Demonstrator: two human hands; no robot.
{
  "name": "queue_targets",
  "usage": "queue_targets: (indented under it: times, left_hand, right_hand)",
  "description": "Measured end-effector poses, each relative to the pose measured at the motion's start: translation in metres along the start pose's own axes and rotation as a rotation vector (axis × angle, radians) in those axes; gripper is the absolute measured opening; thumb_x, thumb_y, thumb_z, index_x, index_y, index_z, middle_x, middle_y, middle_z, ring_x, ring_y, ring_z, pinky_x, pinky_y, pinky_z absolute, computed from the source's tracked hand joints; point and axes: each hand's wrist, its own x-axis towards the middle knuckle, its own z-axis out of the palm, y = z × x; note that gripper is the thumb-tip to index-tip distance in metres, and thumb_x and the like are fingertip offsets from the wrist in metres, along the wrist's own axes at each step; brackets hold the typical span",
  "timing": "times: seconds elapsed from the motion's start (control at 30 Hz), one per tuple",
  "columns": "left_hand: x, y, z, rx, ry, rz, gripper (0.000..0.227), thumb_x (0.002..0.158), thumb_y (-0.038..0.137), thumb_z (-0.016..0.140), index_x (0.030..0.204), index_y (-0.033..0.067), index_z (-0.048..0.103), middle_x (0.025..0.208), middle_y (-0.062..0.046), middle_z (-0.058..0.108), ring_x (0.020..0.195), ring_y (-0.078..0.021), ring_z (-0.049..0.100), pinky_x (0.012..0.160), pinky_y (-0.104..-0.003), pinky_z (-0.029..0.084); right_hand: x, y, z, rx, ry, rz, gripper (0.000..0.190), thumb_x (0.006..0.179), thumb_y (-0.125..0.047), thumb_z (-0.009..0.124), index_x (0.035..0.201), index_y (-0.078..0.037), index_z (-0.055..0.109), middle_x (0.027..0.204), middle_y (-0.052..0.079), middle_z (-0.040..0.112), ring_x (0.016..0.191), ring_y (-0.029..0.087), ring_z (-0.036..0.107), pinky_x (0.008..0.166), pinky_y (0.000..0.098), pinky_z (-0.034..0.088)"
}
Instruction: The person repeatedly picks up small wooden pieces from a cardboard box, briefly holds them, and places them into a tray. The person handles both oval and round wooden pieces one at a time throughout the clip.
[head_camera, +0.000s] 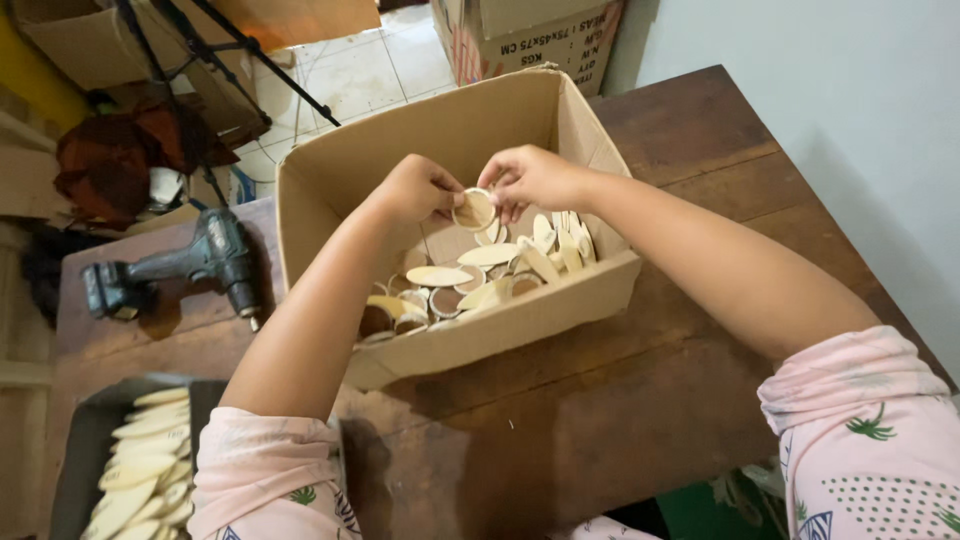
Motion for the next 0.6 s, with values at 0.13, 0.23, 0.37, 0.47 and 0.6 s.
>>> queue_targets:
  times: [0.13,0.23,0.37,0.47,0.6]
  left_hand:
    - [-0.028,-0.002,0.006,-0.042,0.066,0.08,0.026,0.09,0.004,0.074,0.11,-0.0121,0.07,0.082,-0.022,0.07,0.072,-0.02,0.074,0.065,-0.028,0.067]
    - [-0.066,0.009,0.014,-0.053,0.085,0.146,0.027,0.09,0.001,0.074,0.11,-0.0149,0.067,0.077,-0.024,0.07,0.067,-0.0241,0.075,0.063,-0.031,0.068]
    - [-0.113,0.014,0.024,-0.005,0.055,0.217,0.029,0.088,0.002,0.075,0.108,-0.0162,0.067,0.075,-0.024,0.071,0.064,-0.0239,0.076,0.061,-0.031,0.069]
    - [-0.143,0.009,0.037,0.064,0.092,0.222,0.024,0.087,0.004,0.076,0.105,-0.0109,0.07,0.071,-0.019,0.072,0.06,-0.0211,0.076,0.058,-0.028,0.068]
    - [-0.186,-0.004,0.068,0.19,0.241,0.262,0.021,0.085,0.008,0.074,0.103,-0.0015,0.075,0.073,-0.012,0.076,0.057,-0.015,0.075,0.056,-0.028,0.065]
  right_hand:
    - [-0.042,-0.028,0.026,0.072,0.077,-0.087,0.027,0.094,0.003,0.066,0.12,0.003,0.06,0.089,0.014,0.072,0.068,0.023,0.075,0.061,0.0315,0.066]
    - [-0.066,-0.035,0.043,0.066,0.126,-0.175,0.023,0.093,0.002,0.07,0.116,0.002,0.064,0.087,0.015,0.073,0.068,0.023,0.076,0.059,0.0297,0.066]
    - [-0.1,-0.042,0.07,-0.027,0.155,-0.248,0.02,0.094,-0.001,0.07,0.114,0.001,0.068,0.087,0.012,0.073,0.067,0.02,0.076,0.059,0.0272,0.065]
    - [-0.121,-0.032,0.089,-0.021,0.161,-0.286,0.021,0.093,0.0,0.071,0.115,0.002,0.068,0.086,0.013,0.072,0.068,0.022,0.076,0.059,0.0286,0.065]
    - [-0.148,-0.01,0.114,-0.005,0.188,-0.304,0.022,0.094,-0.001,0.07,0.116,0.001,0.069,0.085,0.012,0.072,0.07,0.022,0.075,0.061,0.0308,0.065]
